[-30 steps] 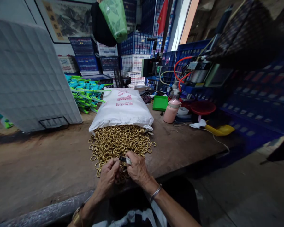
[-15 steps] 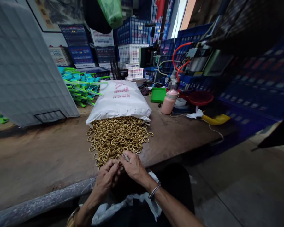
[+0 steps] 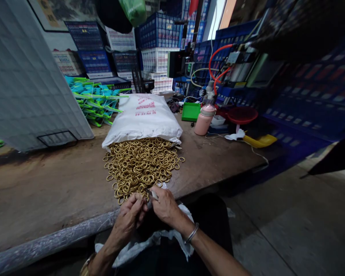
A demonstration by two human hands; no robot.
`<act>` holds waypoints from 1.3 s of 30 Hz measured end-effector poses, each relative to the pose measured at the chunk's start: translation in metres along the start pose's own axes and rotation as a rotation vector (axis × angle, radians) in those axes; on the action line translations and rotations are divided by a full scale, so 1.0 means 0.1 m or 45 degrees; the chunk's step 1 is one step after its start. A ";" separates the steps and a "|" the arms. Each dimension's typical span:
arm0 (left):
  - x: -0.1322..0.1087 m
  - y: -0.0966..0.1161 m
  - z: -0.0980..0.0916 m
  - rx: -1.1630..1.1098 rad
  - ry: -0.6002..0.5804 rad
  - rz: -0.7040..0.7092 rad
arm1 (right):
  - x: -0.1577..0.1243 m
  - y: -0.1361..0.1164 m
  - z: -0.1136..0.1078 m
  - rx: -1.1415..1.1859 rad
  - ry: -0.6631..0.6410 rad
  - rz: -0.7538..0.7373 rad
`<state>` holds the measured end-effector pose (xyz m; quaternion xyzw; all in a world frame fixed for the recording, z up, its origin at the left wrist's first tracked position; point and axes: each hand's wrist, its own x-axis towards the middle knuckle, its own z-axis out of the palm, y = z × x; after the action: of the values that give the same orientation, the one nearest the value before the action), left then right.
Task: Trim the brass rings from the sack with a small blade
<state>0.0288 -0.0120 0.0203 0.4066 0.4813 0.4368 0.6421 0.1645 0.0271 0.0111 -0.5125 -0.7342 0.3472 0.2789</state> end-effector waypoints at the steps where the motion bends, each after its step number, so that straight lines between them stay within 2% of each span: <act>1: 0.01 -0.01 0.00 0.020 0.015 0.019 | -0.02 0.01 0.00 -0.052 -0.042 -0.034; 6: 0.07 -0.12 -0.03 0.097 0.064 0.195 | -0.08 -0.06 -0.01 -0.317 -0.170 -0.061; 9: 0.04 -0.11 -0.04 0.167 0.081 0.256 | -0.07 -0.07 -0.02 -0.444 -0.199 -0.038; 12: -0.10 -0.03 -0.03 0.137 0.064 0.183 | -0.04 0.00 -0.06 -0.577 -0.158 0.039; 15: -0.24 0.03 -0.02 0.006 -0.028 0.068 | -0.01 0.13 -0.14 -0.640 -0.046 0.141; 19: -0.27 -0.03 -0.08 -0.256 -0.031 -0.107 | -0.01 0.23 -0.15 -0.587 0.080 0.117; 23: -0.22 -0.11 -0.15 -0.430 0.047 -0.164 | -0.03 0.17 -0.01 -0.567 0.076 0.049; 28: -0.22 -0.06 -0.17 -0.621 0.092 -0.262 | 0.01 0.00 0.09 -0.647 0.048 0.109; 33: -0.19 -0.06 -0.18 -0.753 0.062 -0.263 | 0.08 -0.04 0.09 -0.608 0.080 0.124; 39: -0.08 -0.14 -0.17 -0.582 0.031 -0.176 | 0.10 0.06 0.11 -0.461 0.149 0.100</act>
<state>0.0130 -0.0219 0.0058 0.2112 0.4043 0.4942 0.7401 0.1566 0.0352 0.0004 -0.6018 -0.7466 0.1899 0.2106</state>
